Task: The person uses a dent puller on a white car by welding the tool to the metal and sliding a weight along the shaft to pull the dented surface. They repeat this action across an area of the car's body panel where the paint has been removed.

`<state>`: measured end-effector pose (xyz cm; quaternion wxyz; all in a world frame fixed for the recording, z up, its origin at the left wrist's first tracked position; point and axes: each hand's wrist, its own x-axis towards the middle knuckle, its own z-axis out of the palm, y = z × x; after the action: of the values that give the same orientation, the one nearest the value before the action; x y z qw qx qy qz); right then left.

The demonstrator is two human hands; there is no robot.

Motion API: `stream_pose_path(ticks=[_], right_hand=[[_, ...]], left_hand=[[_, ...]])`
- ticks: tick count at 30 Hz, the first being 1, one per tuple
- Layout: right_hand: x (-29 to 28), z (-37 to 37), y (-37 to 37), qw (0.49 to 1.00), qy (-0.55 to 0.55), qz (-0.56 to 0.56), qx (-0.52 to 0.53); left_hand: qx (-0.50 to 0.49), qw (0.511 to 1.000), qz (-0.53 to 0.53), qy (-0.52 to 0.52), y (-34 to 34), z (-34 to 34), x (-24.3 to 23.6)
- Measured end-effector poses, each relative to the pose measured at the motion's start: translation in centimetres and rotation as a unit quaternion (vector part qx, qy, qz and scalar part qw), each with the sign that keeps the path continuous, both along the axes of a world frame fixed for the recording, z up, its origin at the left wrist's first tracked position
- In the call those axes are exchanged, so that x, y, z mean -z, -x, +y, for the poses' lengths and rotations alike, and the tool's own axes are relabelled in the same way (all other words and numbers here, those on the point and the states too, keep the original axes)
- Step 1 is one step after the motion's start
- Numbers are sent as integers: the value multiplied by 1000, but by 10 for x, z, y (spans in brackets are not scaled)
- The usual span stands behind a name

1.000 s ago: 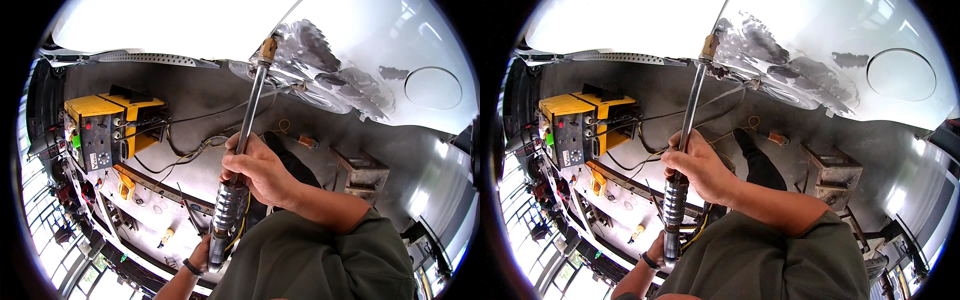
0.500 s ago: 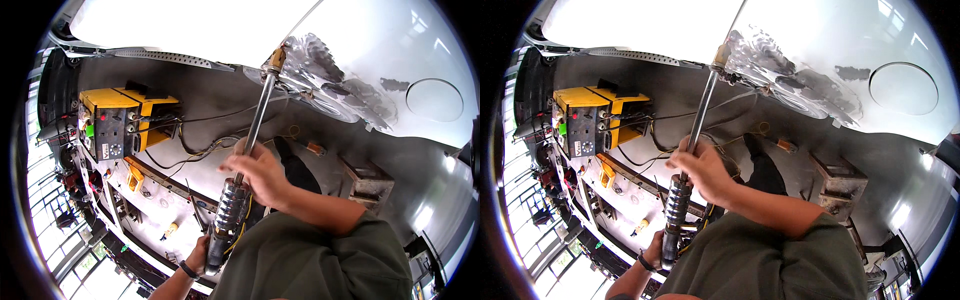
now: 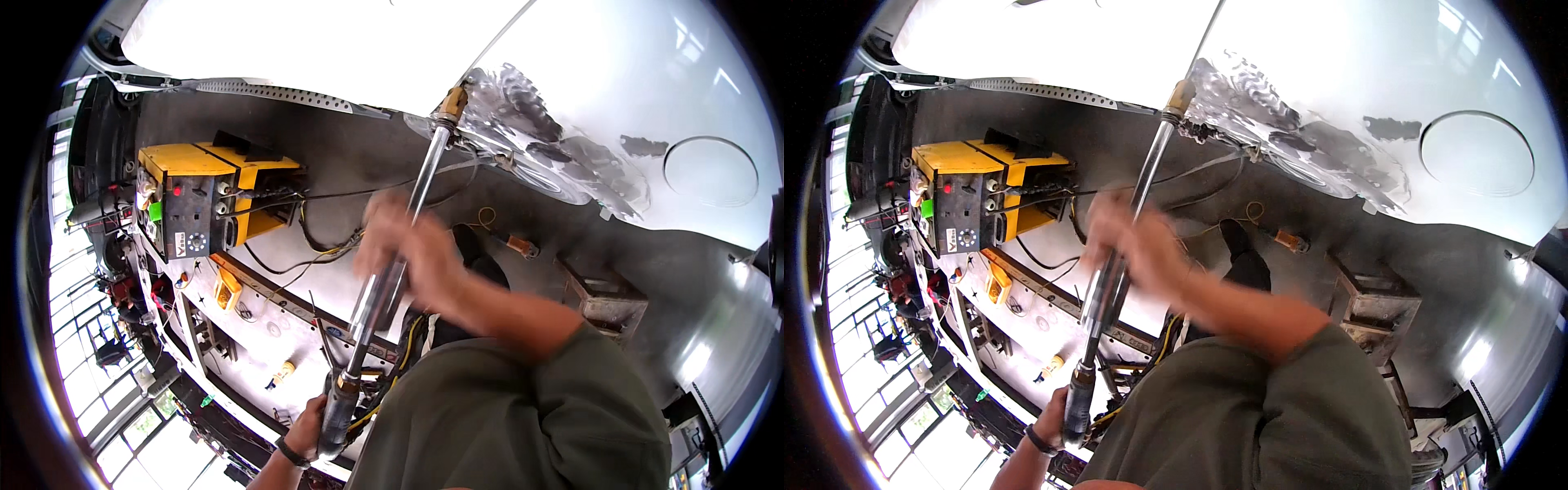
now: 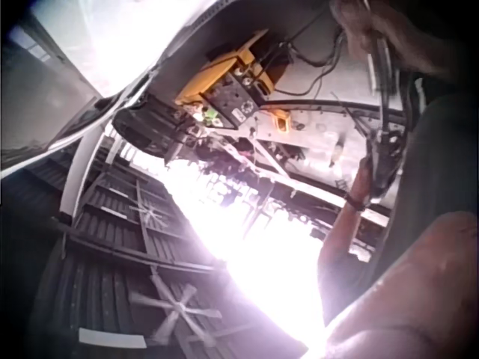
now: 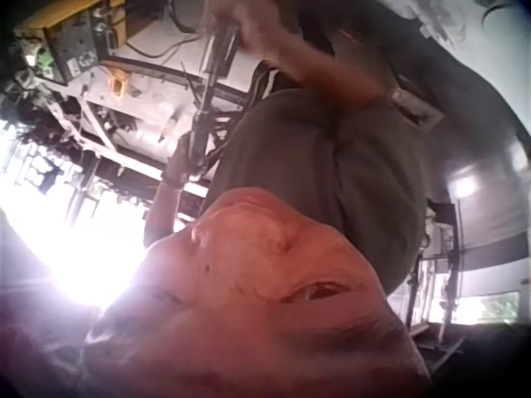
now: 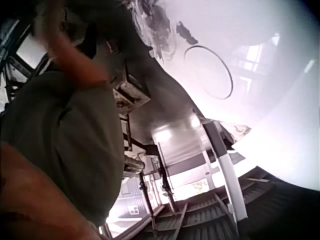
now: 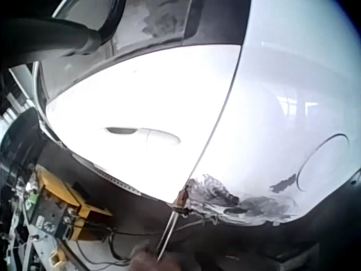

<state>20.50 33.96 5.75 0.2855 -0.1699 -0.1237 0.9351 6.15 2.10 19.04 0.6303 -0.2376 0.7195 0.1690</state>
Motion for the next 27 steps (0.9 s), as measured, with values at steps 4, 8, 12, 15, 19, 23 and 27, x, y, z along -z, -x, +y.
stream_pose_path(ticks=[4, 8, 12, 15, 19, 23, 27], right_hand=[[-34, -80, 6, 977, 140, 116, -108], [-26, -76, 8, 974, 166, 89, -129], [-20, -62, 9, 976, 162, 70, -125], [-18, -55, 5, 975, 175, 48, -125], [-20, -49, 5, 979, 163, 43, -116], [-21, -45, 5, 980, 152, 32, -123], [-19, -42, 4, 980, 149, 30, -126]], left_hand=[[69, 997, -2, 17, 16, -21, -15], [-53, 999, 6, 8, 14, -22, -12], [-70, 996, -34, -37, 17, -30, 11], [-52, 997, -41, -37, 11, -7, 12], [-134, 978, -137, -80, 20, -13, 17], [-104, 987, -103, -67, 19, -12, 16], [-108, 987, -107, -50, 17, -1, 15]])
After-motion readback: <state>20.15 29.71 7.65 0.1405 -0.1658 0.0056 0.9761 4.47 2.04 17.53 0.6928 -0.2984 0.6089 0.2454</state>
